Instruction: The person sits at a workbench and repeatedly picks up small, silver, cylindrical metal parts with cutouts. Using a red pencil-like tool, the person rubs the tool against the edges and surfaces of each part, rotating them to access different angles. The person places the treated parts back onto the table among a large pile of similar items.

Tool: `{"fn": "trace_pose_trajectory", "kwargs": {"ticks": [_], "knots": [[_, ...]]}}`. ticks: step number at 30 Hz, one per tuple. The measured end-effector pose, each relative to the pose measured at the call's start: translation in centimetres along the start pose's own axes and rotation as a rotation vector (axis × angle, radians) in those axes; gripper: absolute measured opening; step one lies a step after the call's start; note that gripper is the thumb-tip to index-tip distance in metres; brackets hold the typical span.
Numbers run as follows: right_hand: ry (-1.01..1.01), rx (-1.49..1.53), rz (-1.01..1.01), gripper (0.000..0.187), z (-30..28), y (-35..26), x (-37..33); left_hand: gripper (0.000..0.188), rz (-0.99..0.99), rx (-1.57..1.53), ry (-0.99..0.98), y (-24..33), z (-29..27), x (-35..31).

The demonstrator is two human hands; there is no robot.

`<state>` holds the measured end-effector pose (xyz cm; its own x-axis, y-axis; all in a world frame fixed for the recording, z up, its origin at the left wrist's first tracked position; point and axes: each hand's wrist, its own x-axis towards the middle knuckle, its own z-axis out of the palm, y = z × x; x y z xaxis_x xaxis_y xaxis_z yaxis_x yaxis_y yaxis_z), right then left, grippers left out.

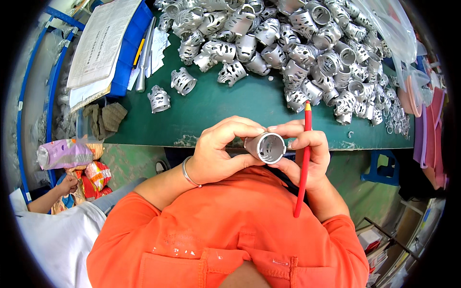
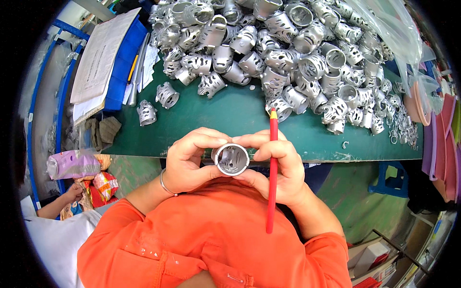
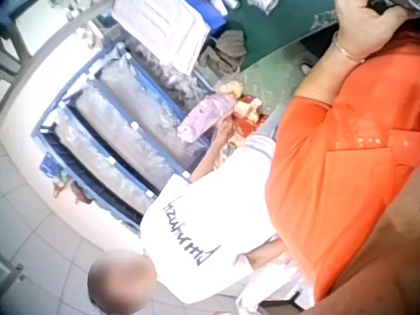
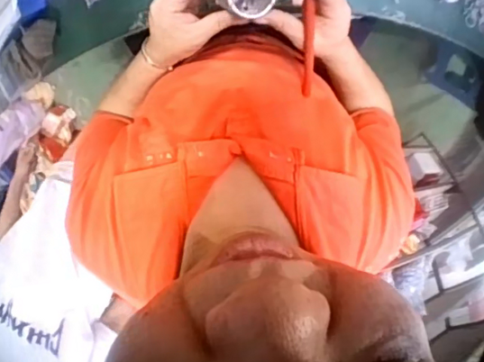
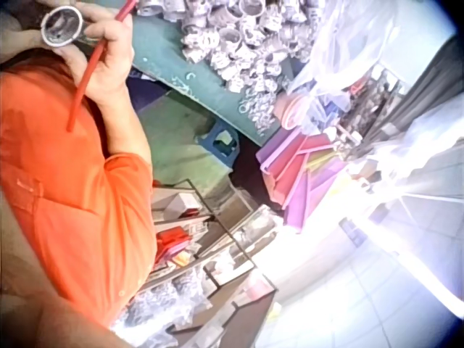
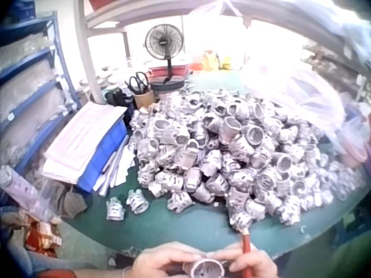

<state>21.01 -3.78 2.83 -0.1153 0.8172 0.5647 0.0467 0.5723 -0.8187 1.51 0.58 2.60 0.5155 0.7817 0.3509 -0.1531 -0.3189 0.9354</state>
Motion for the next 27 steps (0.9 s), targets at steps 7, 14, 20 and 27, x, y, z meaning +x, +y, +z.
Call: {"fn": "trace_pose_trajectory", "kwargs": {"ticks": [7,14,20,27], "knots": [[0.039,0.082,0.038,0.043,0.6,-0.2,-0.8,0.049,0.116,0.198,-0.071,1.4,-0.7,-0.2],[0.014,0.019,-0.015,0.043,0.7,-0.7,-0.5,0.044,0.155,0.185,-0.001,1.5,-0.3,-0.4],[-0.019,-0.068,-0.084,0.045,0.6,-1.3,-0.1,0.045,0.044,-0.030,-0.015,1.0,0.0,-1.1],[0.040,-0.011,0.005,0.049,1.4,-1.8,-0.2,0.045,-0.269,-0.450,-0.040,1.5,0.5,-1.6]]}}
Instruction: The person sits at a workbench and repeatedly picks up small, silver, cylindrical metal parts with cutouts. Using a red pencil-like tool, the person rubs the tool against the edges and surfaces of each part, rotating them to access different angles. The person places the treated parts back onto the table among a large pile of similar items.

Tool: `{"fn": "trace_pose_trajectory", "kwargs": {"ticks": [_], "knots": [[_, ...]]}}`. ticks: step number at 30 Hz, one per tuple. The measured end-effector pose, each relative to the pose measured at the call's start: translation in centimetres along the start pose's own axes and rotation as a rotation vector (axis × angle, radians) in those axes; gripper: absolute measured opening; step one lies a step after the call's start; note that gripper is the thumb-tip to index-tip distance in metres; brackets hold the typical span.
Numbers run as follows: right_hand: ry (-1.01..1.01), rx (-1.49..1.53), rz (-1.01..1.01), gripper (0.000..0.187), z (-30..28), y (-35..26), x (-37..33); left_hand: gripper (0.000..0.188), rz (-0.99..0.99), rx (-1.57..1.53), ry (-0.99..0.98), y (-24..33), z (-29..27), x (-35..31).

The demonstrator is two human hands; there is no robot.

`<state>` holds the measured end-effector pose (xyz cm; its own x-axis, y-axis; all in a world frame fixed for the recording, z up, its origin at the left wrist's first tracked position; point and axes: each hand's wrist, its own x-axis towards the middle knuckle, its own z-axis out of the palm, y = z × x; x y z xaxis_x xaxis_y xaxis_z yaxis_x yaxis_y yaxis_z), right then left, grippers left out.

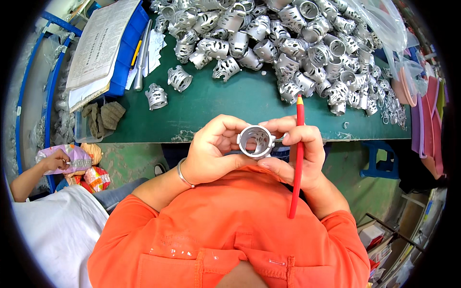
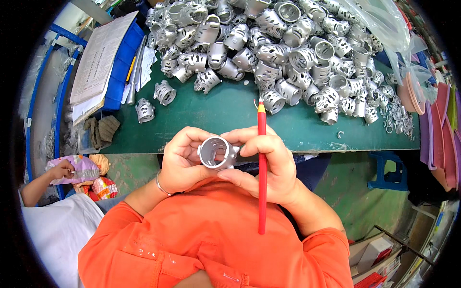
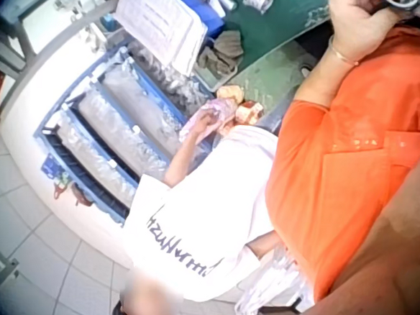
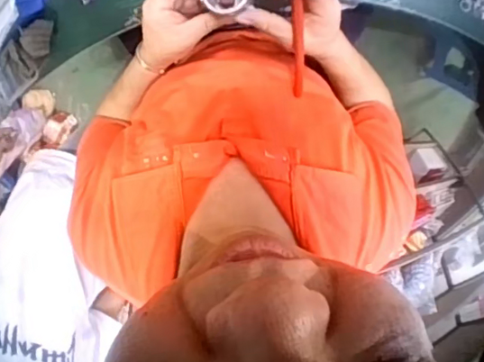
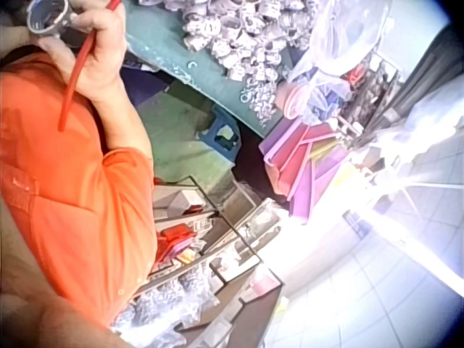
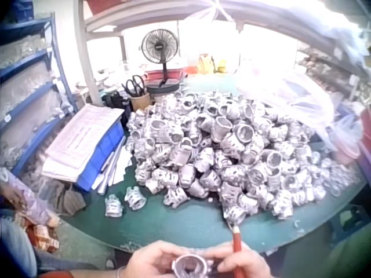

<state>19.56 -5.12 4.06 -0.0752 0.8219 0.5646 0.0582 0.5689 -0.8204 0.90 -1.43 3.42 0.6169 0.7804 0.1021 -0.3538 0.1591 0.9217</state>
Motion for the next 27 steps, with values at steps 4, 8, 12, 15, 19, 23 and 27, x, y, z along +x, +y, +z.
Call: {"fn": "trace_pose_trajectory", "kwargs": {"ticks": [4,8,12,15,19,23,27], "knots": [[0.016,0.027,0.044,0.053,0.0,-0.1,-0.2,0.045,-0.090,-0.167,-0.018,0.2,0.2,-0.2],[0.018,0.047,0.088,0.055,0.0,-0.2,-0.5,0.047,-0.133,-0.237,-0.051,0.2,0.0,-0.5],[0.009,0.158,0.134,0.053,0.0,-0.2,-0.8,0.048,-0.033,-0.120,-0.060,0.4,-0.2,-0.6],[-0.016,0.195,0.123,0.050,-0.2,0.1,-0.9,0.046,0.163,0.125,-0.059,0.1,-0.5,-0.4],[-0.028,0.230,0.053,0.046,-0.2,0.6,-0.7,0.045,0.312,0.428,-0.012,0.6,-0.6,-0.1],[-0.062,0.131,-0.025,0.044,-0.3,0.6,-0.2,0.044,0.408,0.498,-0.001,0.7,-0.6,0.1],[-0.073,0.024,-0.061,0.044,-0.4,0.3,0.0,0.041,0.401,0.540,-0.028,0.9,-0.9,0.3]]}}
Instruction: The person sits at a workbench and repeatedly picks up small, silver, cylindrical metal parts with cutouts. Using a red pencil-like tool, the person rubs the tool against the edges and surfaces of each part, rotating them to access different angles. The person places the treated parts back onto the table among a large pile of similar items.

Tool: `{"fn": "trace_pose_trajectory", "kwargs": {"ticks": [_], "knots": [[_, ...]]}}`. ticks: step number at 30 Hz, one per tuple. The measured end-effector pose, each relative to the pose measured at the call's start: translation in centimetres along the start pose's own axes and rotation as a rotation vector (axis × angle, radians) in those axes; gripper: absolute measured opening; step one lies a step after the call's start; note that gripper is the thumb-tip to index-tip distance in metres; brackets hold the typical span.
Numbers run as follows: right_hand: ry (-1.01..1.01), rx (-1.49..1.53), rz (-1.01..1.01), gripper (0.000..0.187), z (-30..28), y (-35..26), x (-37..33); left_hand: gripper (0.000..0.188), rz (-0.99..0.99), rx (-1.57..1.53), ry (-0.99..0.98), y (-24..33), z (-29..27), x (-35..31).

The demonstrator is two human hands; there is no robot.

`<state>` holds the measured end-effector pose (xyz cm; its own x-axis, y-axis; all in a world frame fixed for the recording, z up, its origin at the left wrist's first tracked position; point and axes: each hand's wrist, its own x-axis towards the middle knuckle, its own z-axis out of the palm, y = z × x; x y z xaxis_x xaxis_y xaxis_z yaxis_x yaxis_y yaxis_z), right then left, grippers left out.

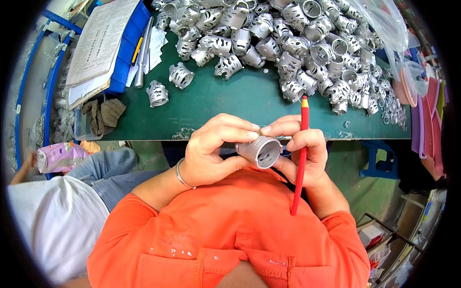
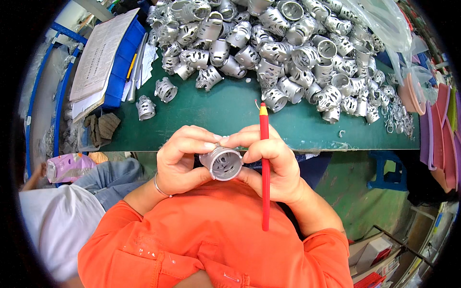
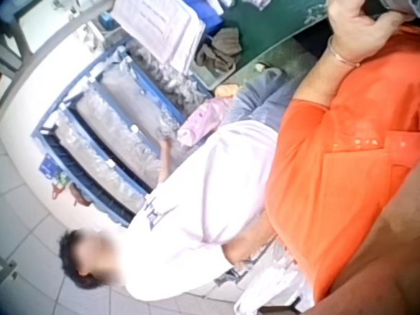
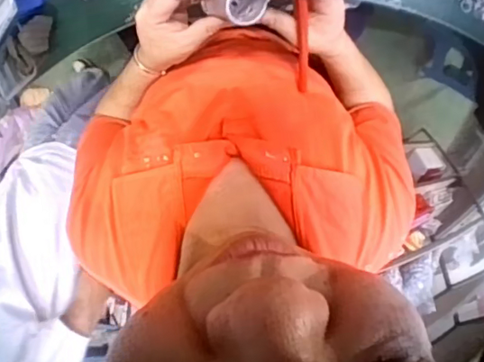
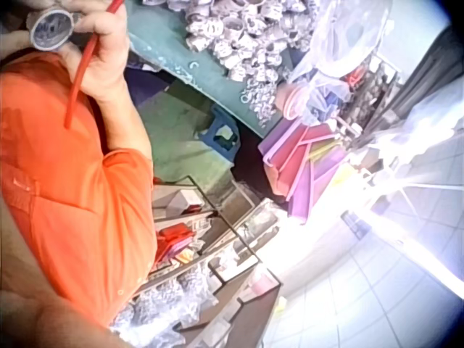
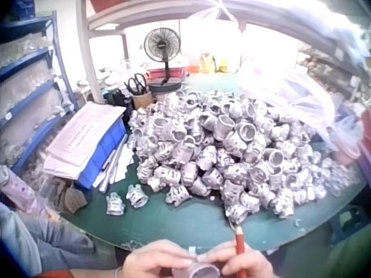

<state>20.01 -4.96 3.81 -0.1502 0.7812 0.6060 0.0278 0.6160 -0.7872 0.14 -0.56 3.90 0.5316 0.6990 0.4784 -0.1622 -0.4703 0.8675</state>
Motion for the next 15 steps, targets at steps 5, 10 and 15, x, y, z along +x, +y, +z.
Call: {"fn": "trace_pose_trajectory", "kwargs": {"ticks": [5,10,15], "knots": [[-0.028,-0.088,-0.056,0.044,-0.1,-0.3,0.3,0.042,-0.121,-0.386,0.031,-0.6,1.1,-0.7],[-0.072,-0.114,-0.073,0.045,-0.1,-0.6,0.9,0.041,-0.153,-0.541,0.016,-0.8,1.4,-0.8],[-0.022,-0.080,-0.046,0.046,0.3,-1.1,0.9,0.040,-0.246,-0.598,-0.005,-0.7,1.2,-1.2]]}}
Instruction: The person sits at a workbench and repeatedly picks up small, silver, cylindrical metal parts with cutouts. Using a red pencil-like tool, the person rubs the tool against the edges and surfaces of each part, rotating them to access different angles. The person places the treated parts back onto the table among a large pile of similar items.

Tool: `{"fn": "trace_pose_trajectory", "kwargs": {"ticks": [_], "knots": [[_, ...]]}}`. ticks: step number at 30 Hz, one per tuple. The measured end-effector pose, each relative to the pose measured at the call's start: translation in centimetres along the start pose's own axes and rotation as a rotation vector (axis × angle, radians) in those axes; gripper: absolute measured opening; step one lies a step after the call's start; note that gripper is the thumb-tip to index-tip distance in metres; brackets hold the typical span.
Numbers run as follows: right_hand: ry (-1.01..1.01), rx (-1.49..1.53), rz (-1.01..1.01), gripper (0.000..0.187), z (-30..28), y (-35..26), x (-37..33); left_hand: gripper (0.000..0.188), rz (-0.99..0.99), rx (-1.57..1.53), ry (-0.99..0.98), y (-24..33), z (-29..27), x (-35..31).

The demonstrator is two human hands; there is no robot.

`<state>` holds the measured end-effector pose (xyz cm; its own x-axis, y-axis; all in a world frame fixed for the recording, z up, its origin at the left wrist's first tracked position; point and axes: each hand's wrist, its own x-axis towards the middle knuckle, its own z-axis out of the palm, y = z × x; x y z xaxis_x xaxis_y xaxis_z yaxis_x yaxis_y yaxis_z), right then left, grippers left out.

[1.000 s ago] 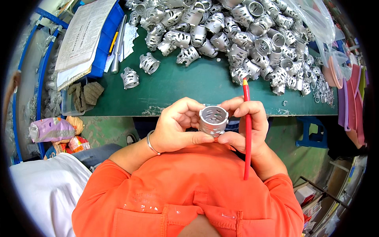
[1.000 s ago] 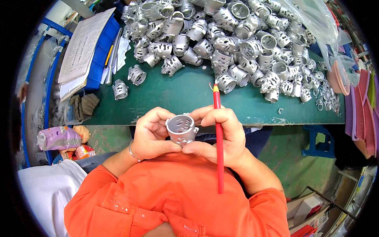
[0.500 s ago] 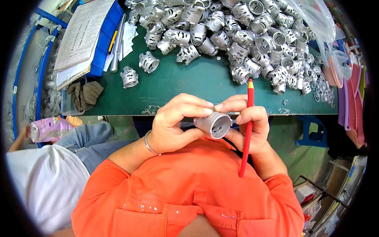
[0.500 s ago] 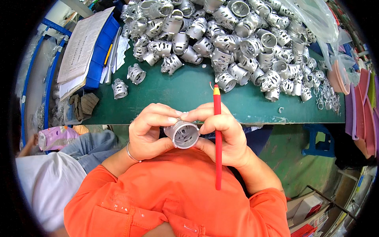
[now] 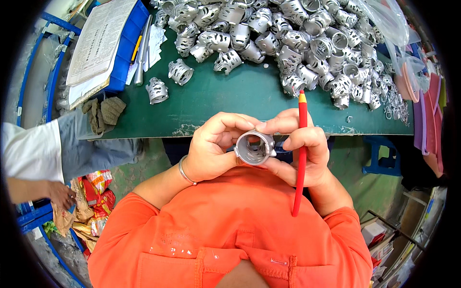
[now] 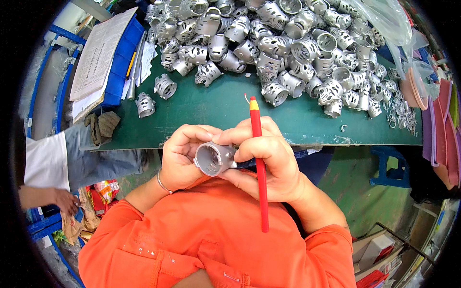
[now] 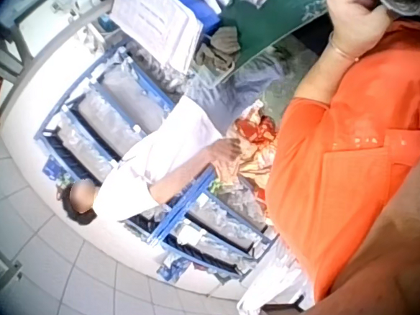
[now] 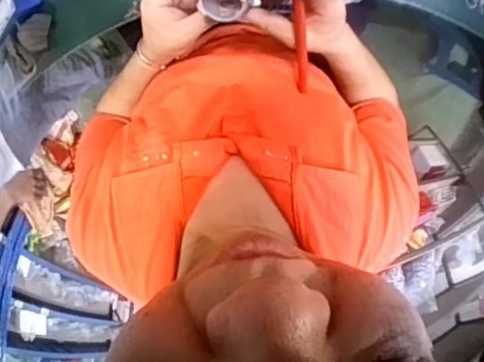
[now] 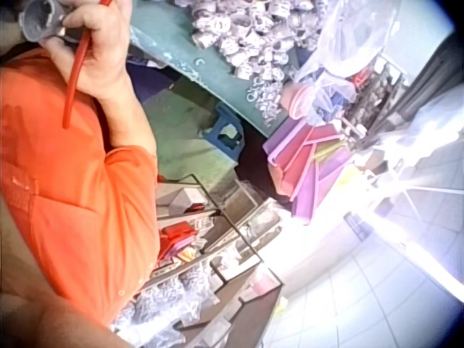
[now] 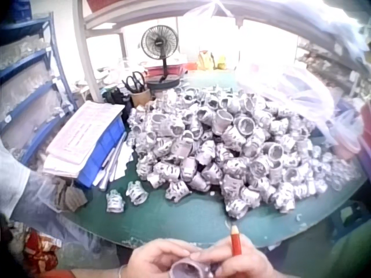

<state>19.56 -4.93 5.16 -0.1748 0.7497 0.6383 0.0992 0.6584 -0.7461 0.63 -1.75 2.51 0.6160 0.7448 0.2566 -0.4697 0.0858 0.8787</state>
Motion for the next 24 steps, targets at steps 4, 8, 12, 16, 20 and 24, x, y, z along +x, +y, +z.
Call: {"fn": "trace_pose_trajectory", "kwargs": {"ticks": [4,8,12,16,20,24], "knots": [[-0.012,0.005,-0.019,0.046,0.1,-0.1,-0.1,0.040,0.023,-0.011,-0.009,-0.1,0.0,-0.3],[-0.042,-0.019,-0.060,0.044,-0.1,-0.5,0.0,0.039,0.071,0.022,-0.010,-0.1,0.4,-0.3],[-0.038,-0.064,-0.099,0.044,-0.1,-0.4,-0.3,0.049,-0.169,-0.080,0.079,0.3,0.7,-0.1],[0.015,0.004,-0.080,0.045,-0.1,-0.3,-0.2,0.049,-0.499,-0.586,0.055,1.5,-0.1,0.2],[-0.022,0.011,-0.043,0.047,0.1,0.6,-0.3,0.051,-0.464,-0.508,0.122,1.1,0.1,0.5],[0.121,0.032,0.114,0.045,0.7,0.4,-0.8,0.055,-0.401,-0.520,0.185,1.1,0.1,0.8]]}}
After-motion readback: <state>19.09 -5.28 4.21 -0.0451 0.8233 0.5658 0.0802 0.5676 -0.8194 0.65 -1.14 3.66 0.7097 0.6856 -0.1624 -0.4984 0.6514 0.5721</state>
